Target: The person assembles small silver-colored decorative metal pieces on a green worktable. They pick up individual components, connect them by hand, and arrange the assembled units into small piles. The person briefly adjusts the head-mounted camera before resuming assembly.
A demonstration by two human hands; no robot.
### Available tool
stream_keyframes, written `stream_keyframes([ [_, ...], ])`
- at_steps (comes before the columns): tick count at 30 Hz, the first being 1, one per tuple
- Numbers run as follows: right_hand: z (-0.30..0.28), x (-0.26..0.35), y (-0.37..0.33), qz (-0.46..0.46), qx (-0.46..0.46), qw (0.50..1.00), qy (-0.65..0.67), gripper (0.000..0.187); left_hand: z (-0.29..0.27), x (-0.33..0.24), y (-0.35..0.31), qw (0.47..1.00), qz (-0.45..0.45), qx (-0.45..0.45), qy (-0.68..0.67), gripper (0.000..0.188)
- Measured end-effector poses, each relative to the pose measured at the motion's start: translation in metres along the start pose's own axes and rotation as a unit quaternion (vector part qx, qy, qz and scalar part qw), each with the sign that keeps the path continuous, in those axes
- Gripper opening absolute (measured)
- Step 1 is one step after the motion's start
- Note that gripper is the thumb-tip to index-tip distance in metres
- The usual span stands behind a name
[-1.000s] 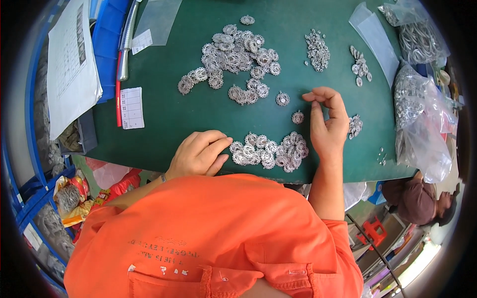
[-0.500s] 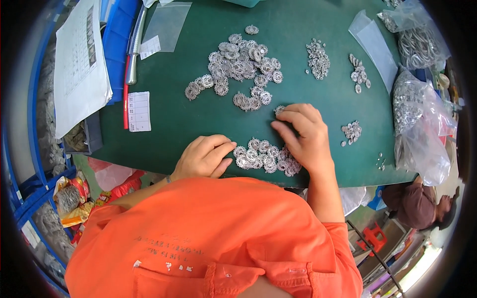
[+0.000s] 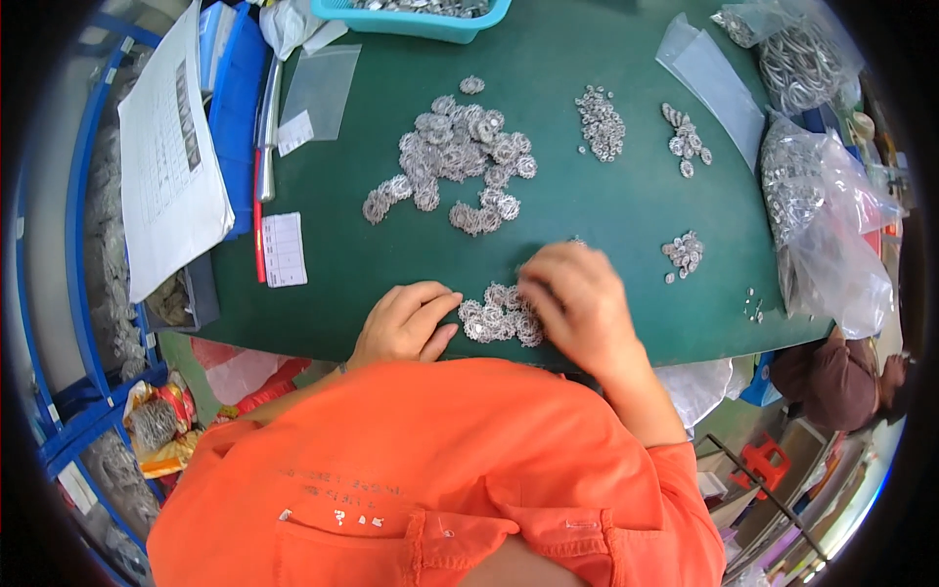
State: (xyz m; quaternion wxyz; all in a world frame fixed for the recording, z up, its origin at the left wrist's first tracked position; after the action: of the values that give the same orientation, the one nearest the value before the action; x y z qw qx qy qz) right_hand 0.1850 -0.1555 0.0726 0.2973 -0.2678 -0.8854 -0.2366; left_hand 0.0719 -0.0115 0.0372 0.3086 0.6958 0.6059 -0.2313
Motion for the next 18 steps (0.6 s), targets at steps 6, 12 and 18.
stream_keyframes([
  [6,-0.035,-0.043,-0.023,0.136,-0.082,0.987,0.0,0.012,-0.001,-0.004,0.001,1.0,0.02,-0.002,0.016,0.041],
  [12,-0.035,-0.076,-0.04,0.238,-0.135,0.958,0.09,0.016,0.003,0.002,-0.001,1.0,0.005,-0.001,0.006,0.043],
  [18,-0.024,-0.078,-0.038,0.261,-0.128,0.949,0.119,0.019,0.003,0.002,-0.001,1.0,-0.006,0.005,0.011,0.043],
])
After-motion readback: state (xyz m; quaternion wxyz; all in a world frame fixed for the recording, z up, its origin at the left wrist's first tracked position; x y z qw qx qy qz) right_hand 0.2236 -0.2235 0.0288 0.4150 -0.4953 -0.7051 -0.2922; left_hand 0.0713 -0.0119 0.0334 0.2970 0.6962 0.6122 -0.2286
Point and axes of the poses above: each hand's wrist, its own y-axis towards the middle knuckle, its own z-axis out of the palm, x = y × z, the point moved 8 cm from there along y, towards the middle knuckle, and after that the axes turned 5 degrees about x, right-handed, at the moved point
